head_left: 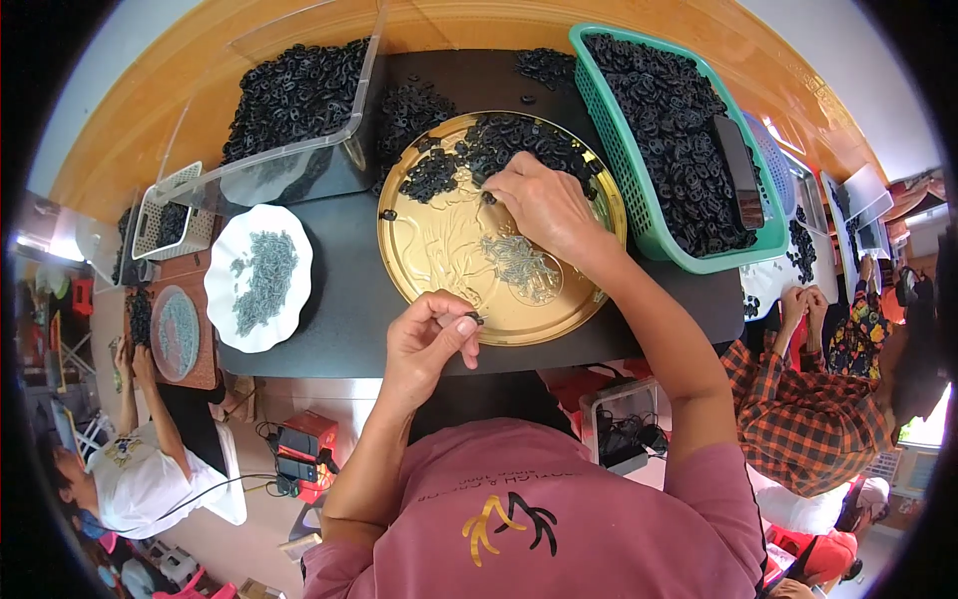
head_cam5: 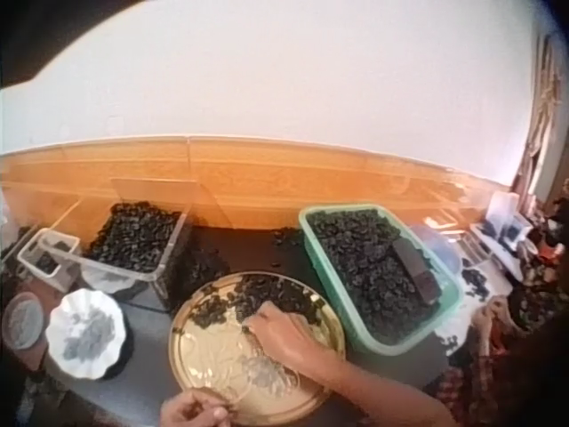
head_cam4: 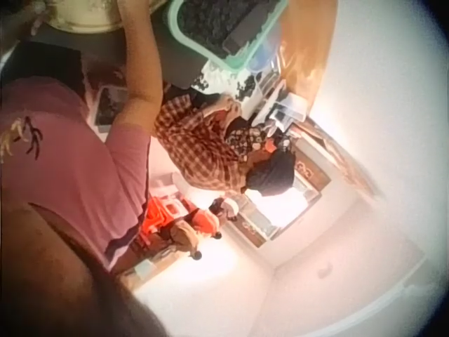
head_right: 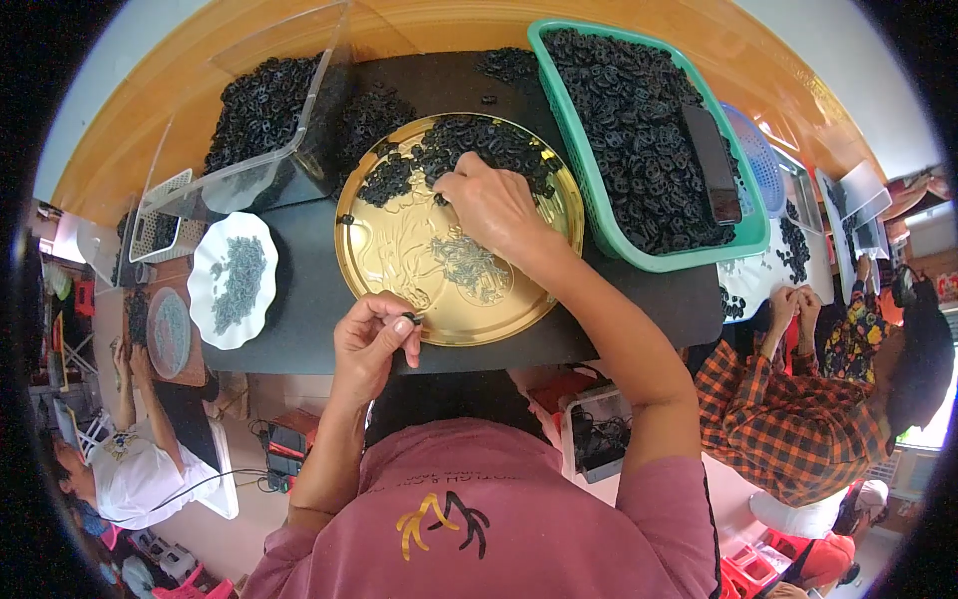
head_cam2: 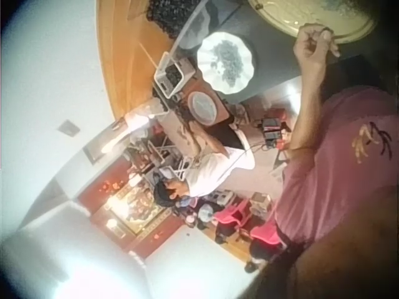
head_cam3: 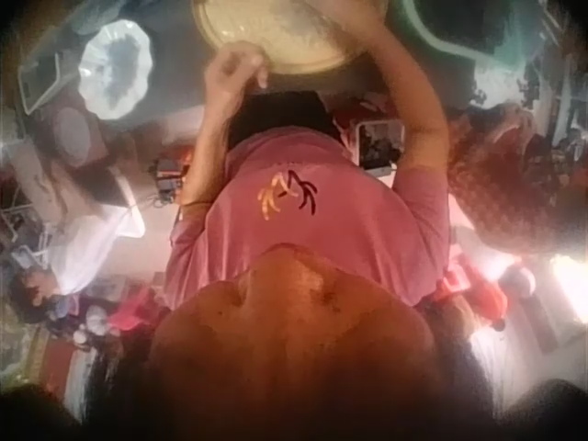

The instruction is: The person assembles small black clips by hand, picking up tiny metal pins and fitting them into the clips over a tray.

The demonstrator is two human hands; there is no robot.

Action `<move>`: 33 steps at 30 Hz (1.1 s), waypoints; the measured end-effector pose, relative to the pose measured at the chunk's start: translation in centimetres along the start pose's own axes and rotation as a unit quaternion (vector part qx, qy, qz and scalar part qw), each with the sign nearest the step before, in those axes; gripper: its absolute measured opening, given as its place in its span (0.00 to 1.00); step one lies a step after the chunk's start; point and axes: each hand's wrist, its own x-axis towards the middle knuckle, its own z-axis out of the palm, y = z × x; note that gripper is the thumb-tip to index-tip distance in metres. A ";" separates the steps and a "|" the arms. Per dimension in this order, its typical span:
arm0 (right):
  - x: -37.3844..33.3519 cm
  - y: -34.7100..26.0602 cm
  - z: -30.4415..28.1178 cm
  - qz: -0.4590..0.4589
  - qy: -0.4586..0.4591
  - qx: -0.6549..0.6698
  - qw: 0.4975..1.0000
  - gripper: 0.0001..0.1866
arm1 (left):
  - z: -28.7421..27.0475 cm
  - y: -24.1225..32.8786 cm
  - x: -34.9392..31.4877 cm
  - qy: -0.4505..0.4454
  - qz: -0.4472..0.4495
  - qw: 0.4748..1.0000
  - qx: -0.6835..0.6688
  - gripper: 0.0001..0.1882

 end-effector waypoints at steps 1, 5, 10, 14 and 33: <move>0.0 0.0 0.1 0.000 0.000 0.000 1.000 0.06 | 0.0 0.0 0.0 0.001 0.001 1.000 -0.002 0.05; 0.1 0.1 -0.1 0.002 0.027 0.051 0.998 0.06 | 0.1 0.1 0.0 0.000 -0.001 1.000 -0.004 0.05; 0.5 0.0 -0.3 0.013 0.046 0.058 0.997 0.06 | 0.0 0.1 -0.1 -0.001 -0.006 1.000 -0.003 0.05; 0.3 -0.3 -0.2 -0.005 -0.004 0.012 1.000 0.07 | 0.1 0.2 0.0 0.001 -0.007 1.000 -0.001 0.05; -6.1 1.9 -1.9 0.035 0.073 0.004 0.997 0.06 | 0.0 -0.1 0.1 0.000 0.006 1.000 0.009 0.05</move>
